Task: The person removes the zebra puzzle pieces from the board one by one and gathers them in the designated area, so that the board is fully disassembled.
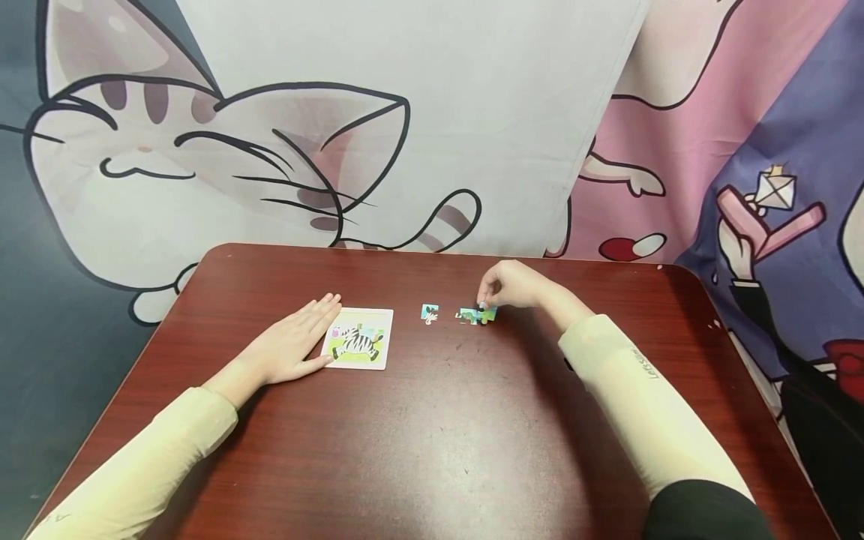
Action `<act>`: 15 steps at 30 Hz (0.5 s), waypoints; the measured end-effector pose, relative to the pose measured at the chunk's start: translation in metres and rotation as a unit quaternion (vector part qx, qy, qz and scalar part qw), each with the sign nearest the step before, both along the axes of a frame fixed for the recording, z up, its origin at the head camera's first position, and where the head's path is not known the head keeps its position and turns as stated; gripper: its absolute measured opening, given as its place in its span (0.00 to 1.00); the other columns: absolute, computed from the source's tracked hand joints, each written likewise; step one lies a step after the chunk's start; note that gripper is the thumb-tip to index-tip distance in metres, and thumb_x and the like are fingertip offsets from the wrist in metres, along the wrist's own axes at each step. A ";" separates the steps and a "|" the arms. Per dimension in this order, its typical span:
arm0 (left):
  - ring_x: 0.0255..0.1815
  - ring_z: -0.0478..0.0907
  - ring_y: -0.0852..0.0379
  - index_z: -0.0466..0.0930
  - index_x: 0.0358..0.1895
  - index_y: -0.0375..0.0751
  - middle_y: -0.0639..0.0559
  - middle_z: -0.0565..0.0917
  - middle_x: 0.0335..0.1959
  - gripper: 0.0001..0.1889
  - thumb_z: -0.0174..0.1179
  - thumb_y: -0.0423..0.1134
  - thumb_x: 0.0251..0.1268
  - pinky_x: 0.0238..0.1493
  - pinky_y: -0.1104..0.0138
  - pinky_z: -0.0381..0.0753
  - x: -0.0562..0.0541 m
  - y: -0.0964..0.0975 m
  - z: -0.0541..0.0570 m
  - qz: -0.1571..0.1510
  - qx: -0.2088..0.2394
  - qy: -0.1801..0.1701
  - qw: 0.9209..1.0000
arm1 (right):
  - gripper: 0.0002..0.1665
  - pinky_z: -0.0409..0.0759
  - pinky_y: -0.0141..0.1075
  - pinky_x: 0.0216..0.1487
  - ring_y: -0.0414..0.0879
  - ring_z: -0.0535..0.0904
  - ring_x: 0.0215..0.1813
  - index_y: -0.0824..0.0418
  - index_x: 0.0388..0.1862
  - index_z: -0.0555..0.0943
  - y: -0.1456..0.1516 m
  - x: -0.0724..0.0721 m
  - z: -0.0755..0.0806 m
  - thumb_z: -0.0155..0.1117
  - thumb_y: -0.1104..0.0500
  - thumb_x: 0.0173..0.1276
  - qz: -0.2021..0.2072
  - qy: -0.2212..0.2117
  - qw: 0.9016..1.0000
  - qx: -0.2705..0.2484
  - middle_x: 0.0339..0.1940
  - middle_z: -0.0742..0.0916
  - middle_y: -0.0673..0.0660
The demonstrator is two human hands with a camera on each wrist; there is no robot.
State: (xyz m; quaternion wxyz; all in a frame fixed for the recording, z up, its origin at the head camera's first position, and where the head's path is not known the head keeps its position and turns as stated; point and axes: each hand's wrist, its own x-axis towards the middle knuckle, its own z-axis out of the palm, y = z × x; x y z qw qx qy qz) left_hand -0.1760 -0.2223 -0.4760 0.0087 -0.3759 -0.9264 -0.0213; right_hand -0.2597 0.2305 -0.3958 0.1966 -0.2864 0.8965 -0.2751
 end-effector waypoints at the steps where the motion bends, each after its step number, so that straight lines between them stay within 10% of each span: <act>1: 0.89 0.53 0.39 0.54 0.84 0.28 0.34 0.56 0.87 0.48 0.58 0.60 0.75 0.87 0.47 0.60 0.000 0.000 0.000 0.000 0.000 0.001 1.000 | 0.05 0.80 0.28 0.38 0.38 0.81 0.34 0.61 0.34 0.91 0.003 0.001 0.000 0.73 0.70 0.67 -0.001 -0.007 1.000 0.002 0.30 0.91 0.54; 15: 0.90 0.49 0.42 0.51 0.85 0.29 0.36 0.52 0.88 0.48 0.54 0.62 0.77 0.89 0.50 0.55 -0.001 -0.001 -0.002 0.009 -0.013 -0.018 1.000 | 0.06 0.79 0.29 0.39 0.40 0.81 0.35 0.60 0.33 0.90 0.032 0.003 -0.014 0.73 0.69 0.67 -0.020 0.005 0.999 0.035 0.29 0.91 0.52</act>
